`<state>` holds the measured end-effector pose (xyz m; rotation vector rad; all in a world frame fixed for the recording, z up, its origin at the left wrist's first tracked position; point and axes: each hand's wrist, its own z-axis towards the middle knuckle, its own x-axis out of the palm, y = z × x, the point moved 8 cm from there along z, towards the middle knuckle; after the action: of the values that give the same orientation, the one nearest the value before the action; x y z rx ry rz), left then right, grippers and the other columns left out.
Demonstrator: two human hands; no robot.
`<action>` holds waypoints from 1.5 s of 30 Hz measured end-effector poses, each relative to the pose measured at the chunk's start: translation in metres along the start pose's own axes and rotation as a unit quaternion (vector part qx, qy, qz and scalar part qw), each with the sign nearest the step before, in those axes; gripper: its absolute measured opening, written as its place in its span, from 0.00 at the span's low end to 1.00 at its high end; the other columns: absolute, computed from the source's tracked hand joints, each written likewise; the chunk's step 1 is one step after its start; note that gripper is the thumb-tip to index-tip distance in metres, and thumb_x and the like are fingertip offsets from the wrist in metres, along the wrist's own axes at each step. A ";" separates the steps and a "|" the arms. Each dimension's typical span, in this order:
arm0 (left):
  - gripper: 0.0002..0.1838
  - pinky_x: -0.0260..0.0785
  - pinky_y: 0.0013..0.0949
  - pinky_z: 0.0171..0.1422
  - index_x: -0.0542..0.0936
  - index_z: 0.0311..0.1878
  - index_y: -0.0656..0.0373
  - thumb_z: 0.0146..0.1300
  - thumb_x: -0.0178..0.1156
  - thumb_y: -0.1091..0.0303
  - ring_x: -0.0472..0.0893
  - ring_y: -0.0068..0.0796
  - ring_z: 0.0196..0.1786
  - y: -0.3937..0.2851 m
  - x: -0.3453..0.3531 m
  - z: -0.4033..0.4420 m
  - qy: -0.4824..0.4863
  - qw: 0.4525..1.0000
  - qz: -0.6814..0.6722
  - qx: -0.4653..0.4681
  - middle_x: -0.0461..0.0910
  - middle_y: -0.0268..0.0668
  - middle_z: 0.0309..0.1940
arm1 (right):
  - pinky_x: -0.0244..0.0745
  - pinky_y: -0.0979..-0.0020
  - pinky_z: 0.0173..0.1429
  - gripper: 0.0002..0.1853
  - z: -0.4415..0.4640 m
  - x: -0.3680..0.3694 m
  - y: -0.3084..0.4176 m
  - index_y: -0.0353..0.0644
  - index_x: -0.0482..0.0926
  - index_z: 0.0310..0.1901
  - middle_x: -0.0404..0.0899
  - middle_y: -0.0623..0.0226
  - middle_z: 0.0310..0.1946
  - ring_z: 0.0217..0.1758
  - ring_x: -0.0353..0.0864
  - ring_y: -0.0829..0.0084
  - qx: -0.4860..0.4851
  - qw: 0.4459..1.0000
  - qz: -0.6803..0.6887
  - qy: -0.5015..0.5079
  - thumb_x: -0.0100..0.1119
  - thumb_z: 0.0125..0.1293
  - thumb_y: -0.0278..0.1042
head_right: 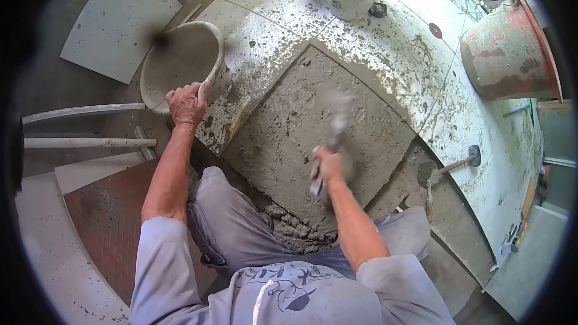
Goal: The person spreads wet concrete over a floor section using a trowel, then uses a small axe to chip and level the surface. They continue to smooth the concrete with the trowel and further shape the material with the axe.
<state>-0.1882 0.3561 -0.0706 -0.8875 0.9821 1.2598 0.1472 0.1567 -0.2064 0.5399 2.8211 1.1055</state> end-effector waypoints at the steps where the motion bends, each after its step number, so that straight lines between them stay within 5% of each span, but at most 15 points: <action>1: 0.15 0.59 0.43 0.53 0.82 0.31 0.47 0.64 0.54 0.50 0.78 0.36 0.36 -0.001 0.000 -0.004 0.001 1.000 0.000 0.001 0.81 0.33 0.27 | 0.70 0.64 0.15 0.13 0.000 -0.006 -0.020 0.41 0.72 0.23 0.69 0.69 0.11 0.10 0.69 0.73 0.001 1.000 0.001 -0.001 0.60 0.61 0.37; 4: 0.15 0.59 0.42 0.53 0.82 0.31 0.47 0.64 0.54 0.50 0.78 0.36 0.35 0.001 -0.005 0.009 -0.016 0.999 0.028 0.006 0.81 0.33 0.27 | 0.70 0.66 0.17 0.13 0.016 -0.001 -0.049 0.42 0.72 0.23 0.68 0.70 0.11 0.10 0.69 0.73 0.072 0.965 -0.236 0.091 0.59 0.62 0.37; 7: 0.15 0.59 0.42 0.53 0.82 0.31 0.47 0.65 0.53 0.50 0.78 0.37 0.35 -0.003 -0.004 0.003 0.013 1.000 -0.002 -0.007 0.81 0.33 0.27 | 0.69 0.66 0.17 0.14 -0.011 -0.009 -0.014 0.40 0.71 0.20 0.70 0.69 0.12 0.11 0.70 0.73 0.134 0.982 -0.123 0.058 0.59 0.59 0.35; 9: 0.15 0.59 0.42 0.53 0.82 0.32 0.47 0.65 0.53 0.51 0.78 0.37 0.35 -0.003 -0.005 0.001 0.026 0.999 -0.014 -0.016 0.81 0.33 0.27 | 0.71 0.65 0.17 0.13 -0.002 -0.006 0.012 0.38 0.73 0.20 0.69 0.69 0.12 0.11 0.71 0.72 0.045 0.993 0.097 0.044 0.60 0.59 0.34; 13: 0.14 0.59 0.42 0.53 0.83 0.32 0.48 0.65 0.53 0.51 0.78 0.38 0.36 -0.001 -0.002 0.000 0.007 1.000 -0.014 -0.003 0.81 0.34 0.28 | 0.72 0.65 0.16 0.13 0.006 0.010 0.008 0.38 0.74 0.20 0.69 0.69 0.12 0.11 0.71 0.72 -0.010 0.982 0.183 0.039 0.61 0.58 0.34; 15: 0.14 0.59 0.42 0.53 0.82 0.32 0.48 0.65 0.53 0.52 0.78 0.38 0.35 -0.001 -0.003 -0.002 0.006 1.000 -0.013 0.000 0.81 0.35 0.28 | 0.70 0.66 0.15 0.13 -0.003 0.015 -0.064 0.38 0.74 0.20 0.69 0.68 0.12 0.11 0.71 0.73 0.156 0.975 -0.115 0.105 0.61 0.59 0.33; 19: 0.14 0.59 0.42 0.51 0.82 0.31 0.48 0.64 0.54 0.51 0.78 0.38 0.35 -0.003 -0.004 0.003 0.023 1.000 0.014 0.011 0.80 0.35 0.26 | 0.70 0.66 0.16 0.12 -0.032 0.002 -0.051 0.40 0.74 0.21 0.69 0.70 0.11 0.10 0.70 0.74 0.136 0.968 -0.202 0.065 0.61 0.59 0.34; 25: 0.15 0.60 0.42 0.49 0.82 0.32 0.47 0.65 0.54 0.50 0.78 0.37 0.34 -0.001 -0.006 0.000 -0.002 1.000 -0.006 0.008 0.80 0.34 0.26 | 0.66 0.69 0.14 0.13 -0.006 0.016 0.013 0.40 0.74 0.21 0.68 0.71 0.11 0.09 0.68 0.75 -0.015 0.986 0.164 0.006 0.59 0.60 0.34; 27: 0.15 0.60 0.42 0.49 0.82 0.32 0.46 0.65 0.54 0.50 0.78 0.37 0.35 -0.002 -0.007 0.001 -0.002 1.000 -0.011 0.005 0.80 0.34 0.26 | 0.66 0.69 0.14 0.12 -0.002 0.011 -0.019 0.40 0.74 0.22 0.68 0.71 0.11 0.09 0.68 0.75 -0.036 0.999 0.039 -0.002 0.59 0.60 0.35; 29: 0.14 0.60 0.43 0.49 0.83 0.33 0.46 0.65 0.54 0.50 0.78 0.37 0.35 -0.002 -0.006 0.001 0.011 1.000 -0.009 0.007 0.80 0.33 0.26 | 0.67 0.68 0.15 0.12 -0.015 0.024 -0.069 0.40 0.73 0.23 0.68 0.70 0.12 0.09 0.68 0.74 0.152 0.974 -0.129 0.107 0.58 0.60 0.35; 30: 0.14 0.60 0.43 0.49 0.83 0.33 0.46 0.65 0.54 0.50 0.78 0.37 0.35 0.001 -0.008 0.010 -0.001 1.000 -0.005 0.003 0.80 0.33 0.26 | 0.67 0.68 0.15 0.12 -0.003 0.023 -0.062 0.40 0.73 0.23 0.68 0.70 0.12 0.09 0.68 0.74 0.141 0.975 -0.132 0.112 0.58 0.60 0.35; 33: 0.14 0.60 0.43 0.49 0.83 0.33 0.46 0.64 0.54 0.50 0.79 0.37 0.35 -0.005 -0.006 0.000 -0.012 1.000 -0.001 0.024 0.80 0.34 0.26 | 0.68 0.66 0.15 0.12 -0.026 0.006 -0.045 0.40 0.72 0.23 0.69 0.68 0.12 0.09 0.69 0.72 0.181 0.979 -0.064 0.070 0.58 0.60 0.35; 38: 0.15 0.60 0.41 0.50 0.83 0.32 0.47 0.65 0.53 0.50 0.79 0.37 0.35 -0.004 -0.009 -0.001 0.001 1.000 -0.013 0.001 0.81 0.34 0.26 | 0.67 0.65 0.14 0.12 0.007 0.015 0.006 0.41 0.71 0.22 0.69 0.68 0.12 0.09 0.68 0.72 -0.005 0.973 0.227 0.037 0.59 0.59 0.36; 43: 0.15 0.59 0.41 0.50 0.82 0.31 0.46 0.63 0.55 0.49 0.79 0.36 0.35 -0.003 -0.007 0.006 0.007 1.000 -0.023 -0.005 0.80 0.34 0.26 | 0.73 0.64 0.20 0.14 -0.019 0.033 -0.092 0.38 0.75 0.23 0.72 0.63 0.14 0.14 0.76 0.69 0.179 0.958 -0.169 0.144 0.60 0.58 0.40; 45: 0.14 0.59 0.42 0.51 0.82 0.31 0.47 0.63 0.55 0.50 0.79 0.36 0.36 0.002 -0.004 0.000 -0.013 1.000 -0.024 0.005 0.80 0.34 0.26 | 0.74 0.64 0.24 0.15 -0.021 0.049 -0.069 0.35 0.77 0.25 0.75 0.61 0.16 0.16 0.78 0.68 -0.198 0.840 -0.490 0.124 0.62 0.57 0.40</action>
<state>-0.1900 0.3553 -0.0667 -0.8804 0.9409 1.2229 0.0774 0.1129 -0.2334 -1.0279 2.2986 1.4242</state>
